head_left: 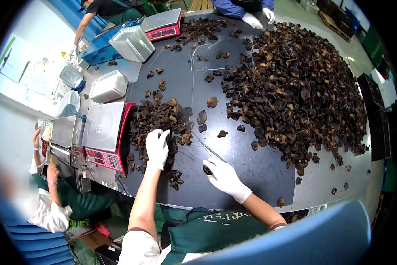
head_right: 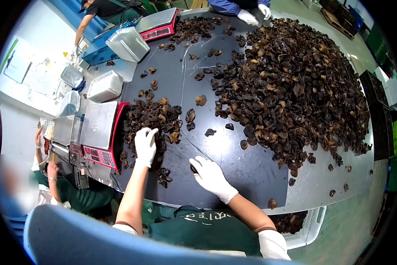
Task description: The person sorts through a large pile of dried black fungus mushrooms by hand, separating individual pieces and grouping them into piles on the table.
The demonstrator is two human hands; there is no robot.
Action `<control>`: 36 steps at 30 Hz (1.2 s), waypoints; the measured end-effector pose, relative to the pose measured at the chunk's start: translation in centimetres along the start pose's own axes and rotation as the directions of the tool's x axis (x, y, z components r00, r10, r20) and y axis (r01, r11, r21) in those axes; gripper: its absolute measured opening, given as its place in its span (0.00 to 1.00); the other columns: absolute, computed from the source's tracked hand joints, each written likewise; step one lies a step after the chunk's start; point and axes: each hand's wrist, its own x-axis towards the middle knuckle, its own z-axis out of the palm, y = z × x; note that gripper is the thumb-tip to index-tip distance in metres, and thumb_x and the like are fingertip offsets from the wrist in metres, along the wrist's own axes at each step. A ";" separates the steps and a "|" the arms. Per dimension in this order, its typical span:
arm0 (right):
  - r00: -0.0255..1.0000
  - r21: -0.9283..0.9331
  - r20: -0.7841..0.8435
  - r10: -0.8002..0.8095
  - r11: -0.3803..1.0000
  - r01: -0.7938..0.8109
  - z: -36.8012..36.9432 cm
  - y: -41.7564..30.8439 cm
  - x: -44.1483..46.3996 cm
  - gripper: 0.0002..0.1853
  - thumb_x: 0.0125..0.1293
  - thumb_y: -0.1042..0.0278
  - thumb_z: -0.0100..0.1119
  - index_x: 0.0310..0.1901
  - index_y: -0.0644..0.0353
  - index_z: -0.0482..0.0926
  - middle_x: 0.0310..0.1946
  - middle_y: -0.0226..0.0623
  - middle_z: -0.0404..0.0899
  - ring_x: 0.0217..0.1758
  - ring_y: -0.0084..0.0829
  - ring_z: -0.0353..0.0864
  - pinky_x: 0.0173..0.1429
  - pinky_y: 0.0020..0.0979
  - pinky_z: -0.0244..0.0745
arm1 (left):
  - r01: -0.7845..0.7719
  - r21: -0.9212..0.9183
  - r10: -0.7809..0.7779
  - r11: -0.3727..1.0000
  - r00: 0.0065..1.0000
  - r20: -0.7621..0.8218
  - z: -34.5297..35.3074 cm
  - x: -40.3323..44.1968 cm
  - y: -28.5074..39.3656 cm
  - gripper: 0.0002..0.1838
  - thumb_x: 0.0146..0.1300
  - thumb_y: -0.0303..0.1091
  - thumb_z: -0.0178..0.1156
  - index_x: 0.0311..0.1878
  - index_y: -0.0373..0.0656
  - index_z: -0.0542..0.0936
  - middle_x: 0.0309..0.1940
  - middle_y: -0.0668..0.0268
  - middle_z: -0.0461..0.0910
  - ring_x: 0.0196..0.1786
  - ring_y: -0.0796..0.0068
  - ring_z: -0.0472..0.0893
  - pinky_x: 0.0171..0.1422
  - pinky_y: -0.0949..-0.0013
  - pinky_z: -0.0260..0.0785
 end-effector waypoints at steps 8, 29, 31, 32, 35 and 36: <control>0.975 0.418 0.206 0.080 0.894 -0.161 3.3 0.5 2.6 0.19 0.63 0.68 0.61 0.57 0.56 0.78 0.48 0.43 0.77 0.49 0.46 0.81 0.56 0.42 0.77 | -0.102 0.176 0.079 0.979 0.988 0.134 1.4 2.2 -3.9 0.06 0.56 0.32 0.62 0.38 0.49 0.79 0.49 0.62 0.76 0.54 0.56 0.75 0.56 0.53 0.67; 0.994 0.326 -0.030 0.102 0.942 -0.087 4.3 0.3 15.1 0.32 0.71 0.56 0.58 0.72 0.62 0.65 0.73 0.53 0.65 0.77 0.51 0.61 0.79 0.43 0.56 | 0.634 -0.709 -0.533 0.309 0.733 0.423 -4.5 -5.9 10.1 0.03 0.71 0.27 0.58 0.44 0.42 0.74 0.35 0.67 0.77 0.33 0.80 0.74 0.40 0.75 0.68; 0.988 0.413 -0.118 0.099 0.910 -0.041 2.6 0.2 12.6 0.29 0.70 0.59 0.62 0.69 0.62 0.69 0.68 0.48 0.72 0.70 0.46 0.72 0.73 0.42 0.66 | 0.626 -0.713 -0.587 0.315 0.719 0.372 -3.3 -6.7 10.1 0.03 0.70 0.26 0.58 0.44 0.41 0.75 0.35 0.66 0.77 0.34 0.79 0.75 0.42 0.73 0.69; 0.974 0.667 0.050 0.220 0.719 -0.197 0.3 -0.8 10.8 0.26 0.70 0.62 0.63 0.66 0.63 0.72 0.63 0.44 0.77 0.62 0.38 0.78 0.66 0.38 0.73 | 0.596 -0.701 -0.571 0.391 0.755 0.323 -2.3 -6.9 10.2 0.03 0.69 0.26 0.58 0.44 0.40 0.75 0.36 0.66 0.78 0.36 0.78 0.75 0.44 0.72 0.70; 0.824 0.741 0.539 0.173 0.368 -0.562 -2.7 0.4 4.9 0.28 0.74 0.55 0.60 0.70 0.60 0.71 0.55 0.38 0.81 0.57 0.27 0.78 0.61 0.30 0.74 | 0.599 -0.672 -0.418 0.435 0.796 0.438 -1.6 -6.3 13.8 0.07 0.64 0.26 0.64 0.43 0.40 0.79 0.38 0.66 0.80 0.41 0.74 0.78 0.51 0.69 0.73; 0.842 0.749 0.503 0.196 0.388 -0.538 -3.3 1.0 2.3 0.25 0.75 0.52 0.59 0.65 0.59 0.75 0.50 0.33 0.83 0.49 0.22 0.79 0.54 0.25 0.75 | 0.525 -0.703 -0.244 0.481 0.850 0.468 -1.9 -5.6 15.7 0.09 0.62 0.26 0.66 0.44 0.40 0.79 0.38 0.65 0.80 0.41 0.74 0.78 0.50 0.69 0.73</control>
